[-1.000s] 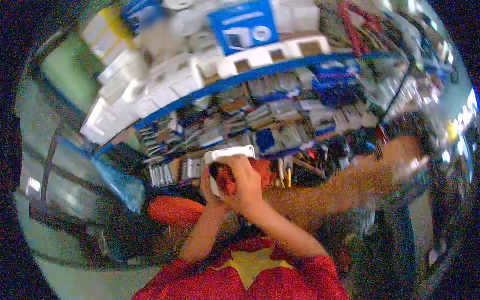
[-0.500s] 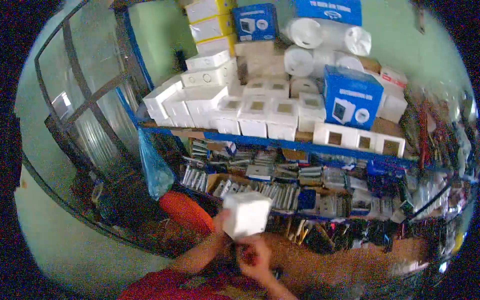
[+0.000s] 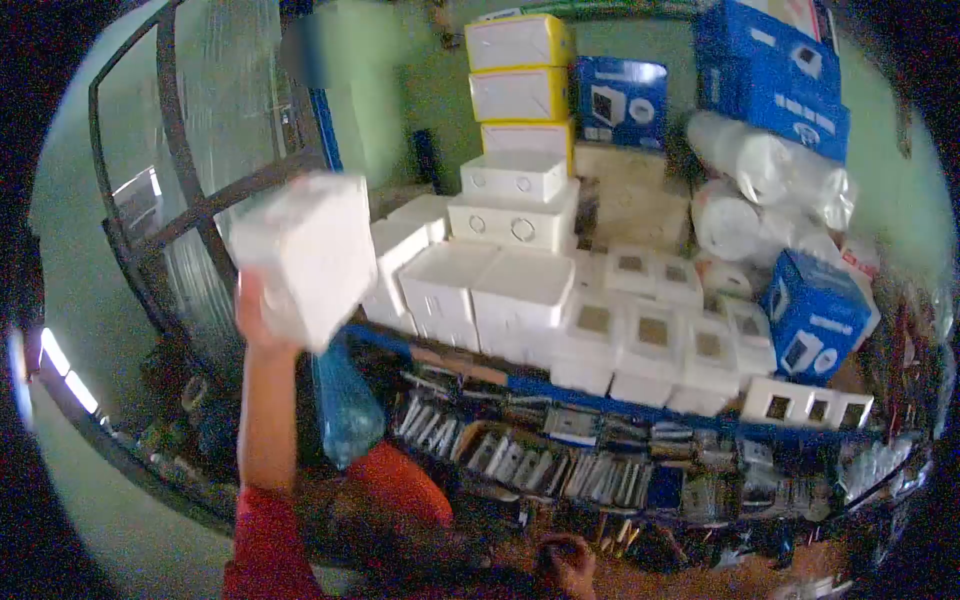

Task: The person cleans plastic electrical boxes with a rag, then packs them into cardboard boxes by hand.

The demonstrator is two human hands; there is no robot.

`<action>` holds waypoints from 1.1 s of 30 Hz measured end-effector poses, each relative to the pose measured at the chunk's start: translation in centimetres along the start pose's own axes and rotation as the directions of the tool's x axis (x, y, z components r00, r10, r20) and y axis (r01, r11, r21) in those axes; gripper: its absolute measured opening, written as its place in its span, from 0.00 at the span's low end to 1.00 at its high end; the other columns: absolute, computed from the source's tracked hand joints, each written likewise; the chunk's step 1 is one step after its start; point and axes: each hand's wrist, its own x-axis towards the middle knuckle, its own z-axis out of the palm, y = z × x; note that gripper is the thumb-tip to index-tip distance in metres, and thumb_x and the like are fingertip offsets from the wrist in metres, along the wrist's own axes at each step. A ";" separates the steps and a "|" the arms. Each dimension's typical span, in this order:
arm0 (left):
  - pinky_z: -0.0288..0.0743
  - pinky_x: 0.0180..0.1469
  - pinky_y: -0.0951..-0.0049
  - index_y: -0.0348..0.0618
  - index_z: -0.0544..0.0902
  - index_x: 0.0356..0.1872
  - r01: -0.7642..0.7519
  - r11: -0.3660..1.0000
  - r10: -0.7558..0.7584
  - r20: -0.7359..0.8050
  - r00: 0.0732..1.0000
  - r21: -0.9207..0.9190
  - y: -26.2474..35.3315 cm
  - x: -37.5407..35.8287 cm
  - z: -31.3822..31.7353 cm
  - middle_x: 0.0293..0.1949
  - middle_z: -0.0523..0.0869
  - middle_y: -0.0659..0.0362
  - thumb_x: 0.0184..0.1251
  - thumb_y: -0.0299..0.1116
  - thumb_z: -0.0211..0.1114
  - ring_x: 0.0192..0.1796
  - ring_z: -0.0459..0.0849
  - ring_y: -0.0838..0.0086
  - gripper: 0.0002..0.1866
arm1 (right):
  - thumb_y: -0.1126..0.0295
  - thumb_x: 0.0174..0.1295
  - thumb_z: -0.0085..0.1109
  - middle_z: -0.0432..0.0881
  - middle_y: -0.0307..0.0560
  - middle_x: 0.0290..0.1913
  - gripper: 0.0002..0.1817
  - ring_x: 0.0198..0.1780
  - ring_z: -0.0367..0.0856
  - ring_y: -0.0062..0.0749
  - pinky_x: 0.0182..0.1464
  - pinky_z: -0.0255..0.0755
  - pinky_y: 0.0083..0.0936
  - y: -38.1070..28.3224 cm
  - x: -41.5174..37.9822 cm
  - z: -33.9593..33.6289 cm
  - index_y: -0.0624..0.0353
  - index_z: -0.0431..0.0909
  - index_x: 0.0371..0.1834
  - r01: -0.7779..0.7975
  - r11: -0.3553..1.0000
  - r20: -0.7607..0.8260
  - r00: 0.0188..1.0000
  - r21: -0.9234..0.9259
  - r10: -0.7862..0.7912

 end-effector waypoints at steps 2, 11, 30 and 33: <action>0.67 0.62 0.69 0.42 0.61 0.70 -0.125 0.970 0.139 -0.052 0.989 0.209 1.5 7.4 1.1 0.60 0.73 0.55 0.63 0.52 0.61 0.60 0.74 0.69 0.39 | 0.73 0.61 0.60 0.80 0.39 0.33 0.09 0.35 0.75 0.22 0.42 0.68 0.23 2.2 1.1 0.0 0.65 0.79 0.42 -0.003 1.000 -0.147 0.989 0.006 0.004; 0.76 0.49 0.64 0.48 0.66 0.65 0.228 0.733 -0.276 -0.025 0.961 0.641 -12.4 29.4 -6.1 0.51 0.80 0.47 0.47 0.63 0.70 0.52 0.81 0.64 0.47 | 0.72 0.65 0.59 0.76 0.38 0.31 0.08 0.33 0.74 0.24 0.36 0.69 0.24 6.2 4.3 4.2 0.59 0.79 0.46 0.029 0.994 -0.528 0.848 0.107 0.032; 0.67 0.65 0.56 0.34 0.74 0.61 -0.098 0.016 -0.590 0.089 0.802 0.995 -19.0 30.4 -4.7 0.63 0.72 0.41 0.49 0.83 0.43 0.65 0.72 0.48 0.57 | 0.80 0.61 0.54 0.75 0.34 0.35 0.05 0.37 0.72 0.19 0.42 0.65 0.18 4.4 3.2 8.4 0.60 0.75 0.39 0.221 0.924 -0.718 0.692 0.311 0.076; 0.67 0.64 0.57 0.42 0.79 0.58 -0.123 -0.028 -0.714 0.066 0.697 0.992 -20.2 30.6 -5.1 0.63 0.74 0.45 0.52 0.81 0.41 0.64 0.74 0.50 0.52 | 0.82 0.59 0.56 0.75 0.34 0.35 0.05 0.38 0.73 0.20 0.44 0.67 0.18 4.7 3.3 8.6 0.59 0.75 0.36 0.115 0.985 -0.677 0.716 -0.128 -0.172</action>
